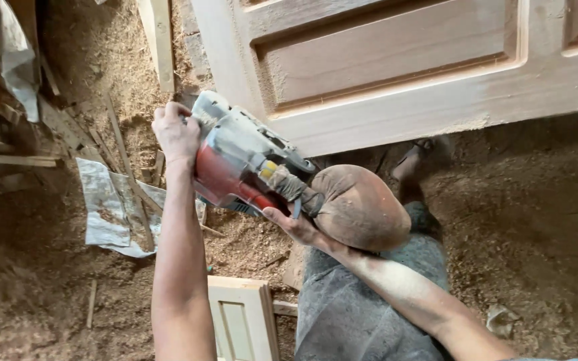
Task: Sanding a wooden door using hand sandpaper for details and a belt sander for flat surfaces.
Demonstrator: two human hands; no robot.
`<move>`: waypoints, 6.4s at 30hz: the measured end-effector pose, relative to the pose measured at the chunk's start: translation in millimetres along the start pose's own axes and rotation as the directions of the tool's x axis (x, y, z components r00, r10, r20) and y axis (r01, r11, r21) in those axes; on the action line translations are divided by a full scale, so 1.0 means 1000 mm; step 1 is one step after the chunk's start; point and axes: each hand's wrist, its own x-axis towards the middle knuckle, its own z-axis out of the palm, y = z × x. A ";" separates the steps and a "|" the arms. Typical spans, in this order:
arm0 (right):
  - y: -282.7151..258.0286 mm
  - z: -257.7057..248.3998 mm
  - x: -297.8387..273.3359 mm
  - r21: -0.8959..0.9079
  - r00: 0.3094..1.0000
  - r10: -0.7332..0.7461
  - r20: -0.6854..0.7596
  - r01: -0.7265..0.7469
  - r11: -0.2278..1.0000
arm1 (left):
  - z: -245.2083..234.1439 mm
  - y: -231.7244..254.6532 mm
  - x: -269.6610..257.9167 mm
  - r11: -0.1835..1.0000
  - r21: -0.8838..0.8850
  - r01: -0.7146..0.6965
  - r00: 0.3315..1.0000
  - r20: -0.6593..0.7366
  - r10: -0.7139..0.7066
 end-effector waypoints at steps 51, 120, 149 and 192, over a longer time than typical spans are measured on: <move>-0.062 -0.454 -0.135 0.144 0.791 -0.142 -0.595 0.279 0.950 | 0.224 0.735 -0.001 0.780 -0.205 -0.591 0.751 0.213 0.625; -0.079 -0.535 -0.183 0.191 0.770 0.017 -0.638 0.137 0.972 | 0.231 0.822 -0.040 0.830 -0.229 -0.509 0.769 0.313 0.558; -0.086 -0.425 -0.116 -0.377 0.967 0.099 -0.235 -0.185 0.908 | 0.121 0.482 -0.013 0.899 -0.429 0.088 0.900 0.421 0.113; -0.205 -0.538 -0.155 -0.041 0.979 0.204 -0.009 -0.204 0.978 | 0.030 0.574 0.000 0.861 -0.436 0.263 0.849 0.529 0.008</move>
